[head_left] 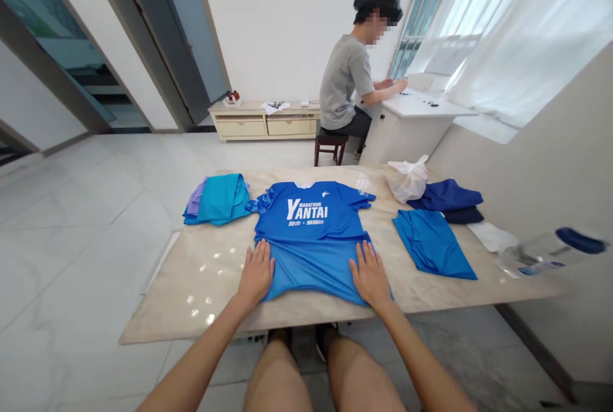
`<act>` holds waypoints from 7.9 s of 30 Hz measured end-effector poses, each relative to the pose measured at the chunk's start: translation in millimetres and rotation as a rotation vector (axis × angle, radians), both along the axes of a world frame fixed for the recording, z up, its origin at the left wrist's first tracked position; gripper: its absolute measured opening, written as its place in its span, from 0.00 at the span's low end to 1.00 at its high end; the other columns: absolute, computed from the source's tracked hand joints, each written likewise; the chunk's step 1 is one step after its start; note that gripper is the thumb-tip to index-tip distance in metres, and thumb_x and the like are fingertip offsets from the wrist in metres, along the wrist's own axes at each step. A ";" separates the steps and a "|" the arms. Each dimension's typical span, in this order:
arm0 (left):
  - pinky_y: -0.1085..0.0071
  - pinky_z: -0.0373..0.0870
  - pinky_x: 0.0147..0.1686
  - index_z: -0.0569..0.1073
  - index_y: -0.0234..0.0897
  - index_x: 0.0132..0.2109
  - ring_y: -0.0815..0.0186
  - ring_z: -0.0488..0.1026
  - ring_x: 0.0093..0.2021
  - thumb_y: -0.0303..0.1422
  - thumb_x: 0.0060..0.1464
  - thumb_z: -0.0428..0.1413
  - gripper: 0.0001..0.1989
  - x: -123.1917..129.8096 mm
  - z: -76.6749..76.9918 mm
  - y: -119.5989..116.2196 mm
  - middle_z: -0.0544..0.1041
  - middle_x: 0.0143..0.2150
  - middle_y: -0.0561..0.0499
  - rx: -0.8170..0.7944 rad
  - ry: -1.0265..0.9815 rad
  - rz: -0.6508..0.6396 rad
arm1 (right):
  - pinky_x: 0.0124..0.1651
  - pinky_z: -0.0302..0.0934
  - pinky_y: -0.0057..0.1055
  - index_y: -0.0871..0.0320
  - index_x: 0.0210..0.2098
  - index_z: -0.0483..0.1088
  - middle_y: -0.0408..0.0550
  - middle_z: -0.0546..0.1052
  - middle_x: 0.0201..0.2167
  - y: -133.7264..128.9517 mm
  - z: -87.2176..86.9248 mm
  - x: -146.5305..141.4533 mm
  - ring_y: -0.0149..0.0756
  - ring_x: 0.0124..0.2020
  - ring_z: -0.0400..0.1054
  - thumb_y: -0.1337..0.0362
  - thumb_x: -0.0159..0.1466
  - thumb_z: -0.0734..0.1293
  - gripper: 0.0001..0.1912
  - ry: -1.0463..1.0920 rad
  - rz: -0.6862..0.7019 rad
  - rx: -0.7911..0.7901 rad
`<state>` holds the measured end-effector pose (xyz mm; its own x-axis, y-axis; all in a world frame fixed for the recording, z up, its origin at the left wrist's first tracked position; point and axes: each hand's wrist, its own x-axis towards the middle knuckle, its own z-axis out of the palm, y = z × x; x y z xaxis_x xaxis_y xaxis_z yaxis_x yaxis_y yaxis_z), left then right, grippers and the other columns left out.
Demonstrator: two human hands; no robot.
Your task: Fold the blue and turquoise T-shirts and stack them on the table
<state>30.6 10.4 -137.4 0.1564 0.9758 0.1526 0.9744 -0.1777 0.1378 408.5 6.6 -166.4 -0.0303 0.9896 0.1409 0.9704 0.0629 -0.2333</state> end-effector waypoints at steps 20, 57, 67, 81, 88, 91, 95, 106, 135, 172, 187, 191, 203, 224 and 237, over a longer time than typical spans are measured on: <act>0.33 0.51 0.79 0.58 0.31 0.82 0.48 0.53 0.84 0.36 0.77 0.37 0.33 36.2 19.5 98.9 0.55 0.84 0.37 -0.120 0.040 0.082 | 0.84 0.40 0.53 0.69 0.82 0.53 0.64 0.50 0.84 109.2 7.6 19.8 0.54 0.85 0.44 0.50 0.81 0.47 0.39 -0.112 -0.037 -0.056; 0.39 0.48 0.81 0.69 0.39 0.76 0.49 0.60 0.81 0.36 0.76 0.46 0.27 -59.1 4.7 -57.1 0.66 0.80 0.40 0.121 -0.174 -0.132 | 0.60 0.61 0.48 0.55 0.56 0.75 0.53 0.84 0.45 221.9 96.7 -54.5 0.51 0.49 0.76 0.56 0.68 0.73 0.19 -0.233 0.342 -0.309; 0.39 0.46 0.81 0.70 0.36 0.75 0.46 0.59 0.80 0.37 0.75 0.45 0.28 -54.3 16.5 -55.7 0.67 0.78 0.37 0.050 -0.222 -0.093 | 0.62 0.61 0.44 0.56 0.51 0.76 0.61 0.79 0.54 92.9 127.9 -15.6 0.57 0.58 0.70 0.58 0.67 0.76 0.15 -0.308 0.565 -0.195; 0.40 0.49 0.81 0.67 0.34 0.77 0.47 0.60 0.80 0.36 0.77 0.43 0.29 -56.3 9.0 -55.3 0.64 0.81 0.38 0.079 -0.190 -0.090 | 0.58 0.64 0.39 0.55 0.47 0.80 0.53 0.84 0.46 130.8 98.3 -60.7 0.47 0.50 0.74 0.54 0.76 0.67 0.13 -0.158 0.335 -0.215; 0.39 0.47 0.81 0.64 0.39 0.79 0.47 0.58 0.81 0.38 0.76 0.46 0.30 -56.5 7.1 -55.5 0.62 0.82 0.40 0.042 -0.215 -0.099 | 0.67 0.60 0.53 0.64 0.63 0.74 0.68 0.75 0.61 168.9 118.3 -51.3 0.61 0.64 0.66 0.68 0.74 0.59 0.22 -0.196 0.219 0.103; 0.39 0.46 0.82 0.64 0.37 0.79 0.46 0.57 0.82 0.38 0.76 0.46 0.30 -55.9 9.4 -56.8 0.62 0.82 0.40 0.029 -0.222 -0.092 | 0.69 0.61 0.52 0.62 0.61 0.76 0.65 0.76 0.61 161.9 101.9 -85.3 0.58 0.63 0.67 0.63 0.78 0.57 0.22 -0.162 0.452 0.073; 0.39 0.45 0.82 0.65 0.39 0.79 0.47 0.58 0.81 0.39 0.75 0.47 0.30 -58.2 12.2 -58.1 0.64 0.81 0.41 0.031 -0.243 -0.118 | 0.79 0.53 0.52 0.62 0.73 0.68 0.62 0.68 0.76 147.0 67.1 -146.5 0.55 0.75 0.61 0.51 0.81 0.53 0.31 -0.101 0.589 -0.087; 0.37 0.46 0.82 0.64 0.37 0.80 0.45 0.57 0.82 0.38 0.74 0.45 0.32 -56.9 9.6 -52.7 0.63 0.82 0.42 0.008 -0.208 -0.075 | 0.84 0.42 0.53 0.66 0.81 0.57 0.61 0.55 0.83 114.5 74.1 -53.6 0.50 0.85 0.45 0.52 0.82 0.49 0.36 -0.102 0.346 -0.019; 0.38 0.48 0.81 0.67 0.35 0.78 0.46 0.60 0.81 0.40 0.74 0.43 0.32 -53.6 10.9 -50.0 0.66 0.80 0.39 0.039 -0.185 -0.047 | 0.42 0.71 0.36 0.60 0.40 0.77 0.54 0.82 0.34 80.2 100.0 107.4 0.44 0.37 0.75 0.41 0.66 0.76 0.26 0.331 -0.430 -0.201; 0.40 0.48 0.81 0.68 0.32 0.77 0.45 0.61 0.80 0.40 0.74 0.43 0.32 -50.8 17.8 -52.0 0.66 0.80 0.38 0.032 -0.182 -0.048 | 0.81 0.50 0.63 0.61 0.76 0.67 0.61 0.64 0.79 45.3 57.0 -1.5 0.56 0.80 0.58 0.49 0.81 0.53 0.34 -0.116 0.232 -0.118; 0.41 0.48 0.82 0.66 0.37 0.79 0.47 0.60 0.81 0.39 0.74 0.44 0.32 -53.0 18.3 -51.9 0.66 0.80 0.40 -0.005 -0.142 -0.039 | 0.84 0.43 0.58 0.57 0.83 0.53 0.56 0.51 0.84 13.9 35.6 18.9 0.49 0.85 0.45 0.46 0.81 0.50 0.37 0.122 0.190 -0.055; 0.40 0.48 0.81 0.65 0.38 0.79 0.47 0.59 0.81 0.39 0.74 0.44 0.32 -55.7 17.4 -51.5 0.65 0.81 0.40 -0.010 -0.136 -0.045 | 0.82 0.49 0.59 0.62 0.81 0.57 0.62 0.60 0.81 -26.1 25.9 68.9 0.53 0.82 0.55 0.47 0.80 0.52 0.38 0.198 0.023 -0.015; 0.42 0.48 0.81 0.66 0.38 0.78 0.49 0.62 0.80 0.37 0.74 0.46 0.30 -44.1 33.5 -61.1 0.66 0.80 0.39 -0.055 -0.030 0.091 | 0.74 0.63 0.54 0.72 0.62 0.76 0.74 0.77 0.66 -14.5 3.7 71.2 0.57 0.70 0.71 0.63 0.72 0.55 0.29 0.155 -0.039 0.273; 0.65 0.73 0.42 0.81 0.38 0.36 0.51 0.85 0.45 0.40 0.62 0.62 0.11 -70.4 90.5 26.0 0.87 0.39 0.42 -0.306 -0.201 0.672 | 0.63 0.64 0.51 0.61 0.55 0.74 0.67 0.79 0.61 -14.8 7.8 61.1 0.58 0.61 0.72 0.65 0.71 0.58 0.19 0.212 -0.107 0.338; 0.60 0.82 0.48 0.77 0.35 0.63 0.55 0.86 0.45 0.47 0.70 0.62 0.24 71.9 85.2 27.9 0.86 0.53 0.39 -0.213 -0.546 0.146 | 0.64 0.61 0.51 0.62 0.57 0.73 0.67 0.78 0.59 -18.6 21.5 59.3 0.58 0.61 0.69 0.66 0.71 0.57 0.20 0.168 -0.118 0.238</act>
<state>102.5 38.4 -52.2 -0.0278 0.9992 -0.0281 0.7648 0.0394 0.6430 467.8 -12.0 -144.9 0.1264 0.9234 0.3625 0.9232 0.0241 -0.3835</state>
